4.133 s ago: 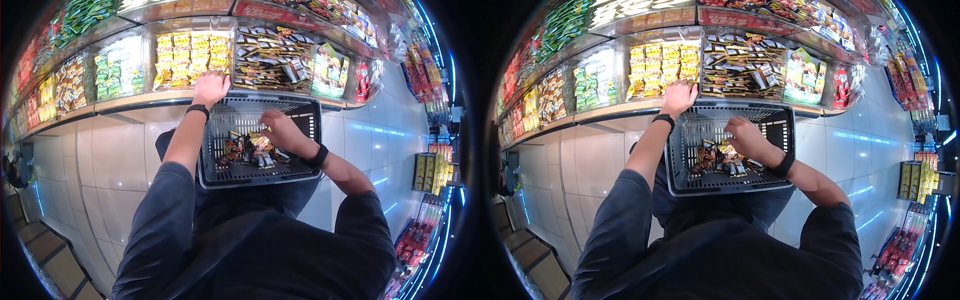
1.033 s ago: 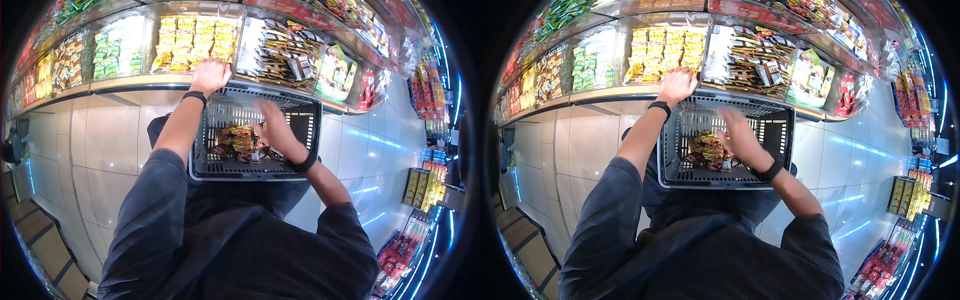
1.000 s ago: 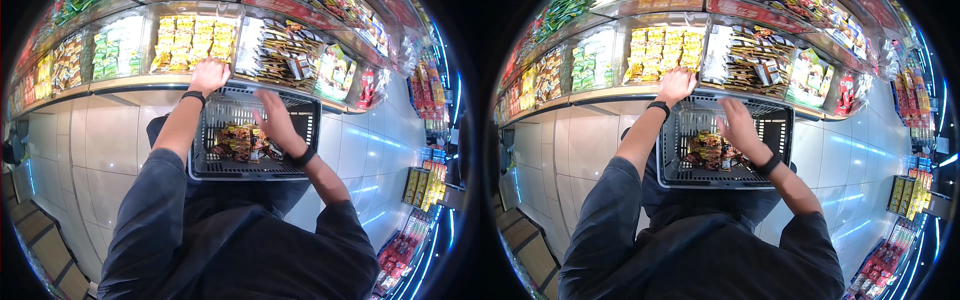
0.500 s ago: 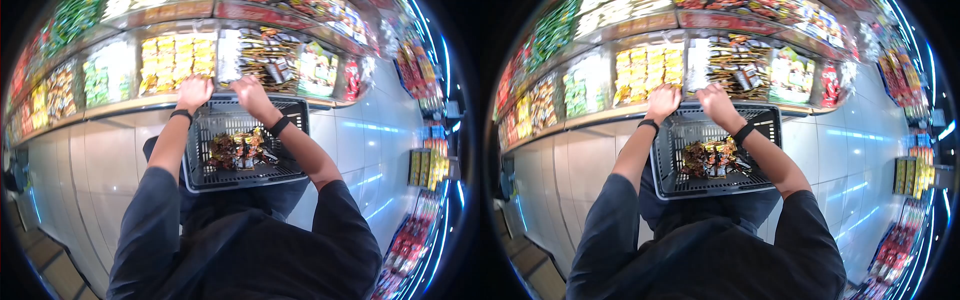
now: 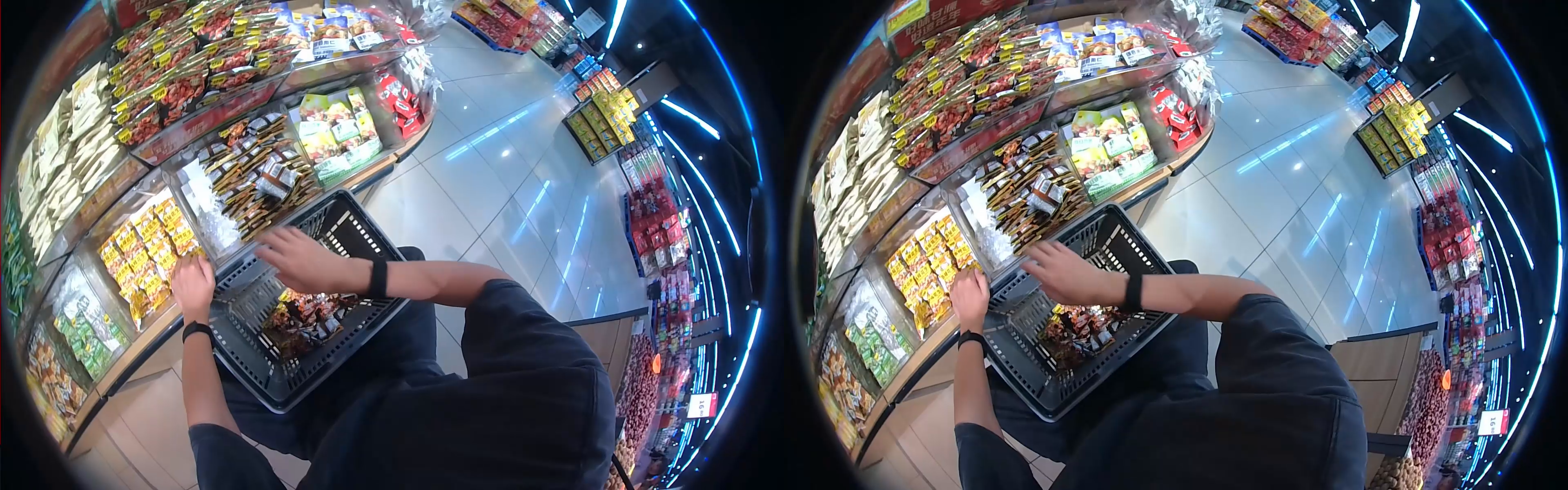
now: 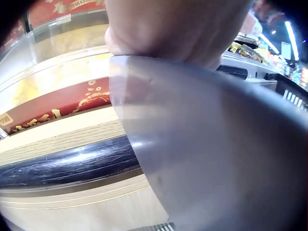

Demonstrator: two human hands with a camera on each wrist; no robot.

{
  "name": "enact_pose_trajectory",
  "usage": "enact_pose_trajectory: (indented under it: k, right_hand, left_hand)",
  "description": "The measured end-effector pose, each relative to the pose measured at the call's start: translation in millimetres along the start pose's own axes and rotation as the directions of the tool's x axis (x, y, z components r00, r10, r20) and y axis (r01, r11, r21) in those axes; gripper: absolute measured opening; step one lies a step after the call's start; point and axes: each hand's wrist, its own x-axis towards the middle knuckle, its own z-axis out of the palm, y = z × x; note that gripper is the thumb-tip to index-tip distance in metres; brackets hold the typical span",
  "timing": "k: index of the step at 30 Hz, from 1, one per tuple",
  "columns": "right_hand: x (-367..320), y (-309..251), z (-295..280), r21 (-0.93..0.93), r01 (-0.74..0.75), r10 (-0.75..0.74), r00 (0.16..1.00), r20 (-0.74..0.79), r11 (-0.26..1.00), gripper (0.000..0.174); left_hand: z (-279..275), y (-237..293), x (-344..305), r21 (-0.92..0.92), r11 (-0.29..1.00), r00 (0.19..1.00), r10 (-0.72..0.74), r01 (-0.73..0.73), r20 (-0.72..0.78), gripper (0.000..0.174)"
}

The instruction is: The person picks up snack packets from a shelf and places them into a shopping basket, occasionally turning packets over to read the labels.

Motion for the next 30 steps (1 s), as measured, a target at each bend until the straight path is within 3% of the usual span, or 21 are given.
enact_pose_trajectory:
  k: [2, 6, 8, 11, 18, 19, 20, 22, 23, 27, 30]
  right_hand:
    - [43.0, 13.8, -14.5, -0.1, -0.024, 0.013, 0.994, -0.105, 0.995, 0.07]
    - [106.0, 66.3, -5.2, -0.233, -0.047, 0.012, 0.989, -0.15, 0.971, 0.085]
    - [126.7, 92.8, 12.0, -0.235, -0.057, 0.038, 0.996, -0.083, 0.97, 0.084]
    - [152.2, 119.6, 36.6, -0.307, -0.051, 0.105, 0.981, 0.163, 0.95, 0.077]
    - [171.6, 117.4, 39.1, -0.431, 0.033, 0.083, 0.965, 0.249, 0.902, 0.099]
    - [173.7, 115.8, 42.7, -0.434, 0.027, 0.085, 0.968, 0.236, 0.901, 0.077]
    - [177.2, 113.1, 48.0, -0.432, 0.026, 0.086, 0.967, 0.238, 0.901, 0.077]
    - [186.0, 113.3, 68.0, -0.556, 0.044, 0.147, 0.944, 0.294, 0.83, 0.044]
    - [187.1, 114.2, 77.9, -0.546, 0.022, 0.133, 0.961, 0.243, 0.838, 0.026]
    - [190.2, 115.0, 87.4, -0.591, -0.015, 0.17, 0.963, 0.207, 0.806, 0.026]
    - [190.9, 113.6, 77.1, -0.613, 0.06, 0.165, 0.938, 0.303, 0.788, 0.029]
  left_hand:
    - [0.9, 0.1, -0.9, 0.023, 1.0, 1.0, -0.016, 0.016, 0.017, 0.032]
    - [-2.2, 3.0, -1.0, 0.034, 0.999, 0.999, -0.041, 0.04, 0.02, 0.031]
    - [-1.3, 2.5, -1.9, 0.019, 0.999, 0.999, -0.038, 0.038, 0.005, 0.031]
    - [-3.1, 3.6, 0.3, 0.012, 0.999, 0.999, -0.036, 0.036, -0.001, 0.031]
    - [-2.9, 4.1, 0.2, 0.012, 1.0, 1.0, -0.017, 0.017, -0.003, 0.031]
    - [-1.6, 3.5, 1.4, 0.011, 1.0, 1.0, -0.017, 0.017, -0.003, 0.031]
    - [0.4, 2.7, 0.5, 0.025, 0.999, 1.0, -0.031, 0.031, 0.001, 0.03]
    - [-0.1, 3.4, -1.2, 0.038, 0.998, 0.999, -0.043, 0.043, 0.007, 0.03]
    - [-2.0, 4.5, -0.4, 0.028, 0.999, 0.999, -0.034, 0.034, 0.007, 0.03]
    - [-0.1, 0.2, -0.5, 0.005, 1.0, 1.0, -0.007, 0.007, -0.007, 0.029]
    - [5.0, 0.9, -1.4, -0.02, 0.997, 0.997, -0.074, 0.073, -0.022, 0.032]
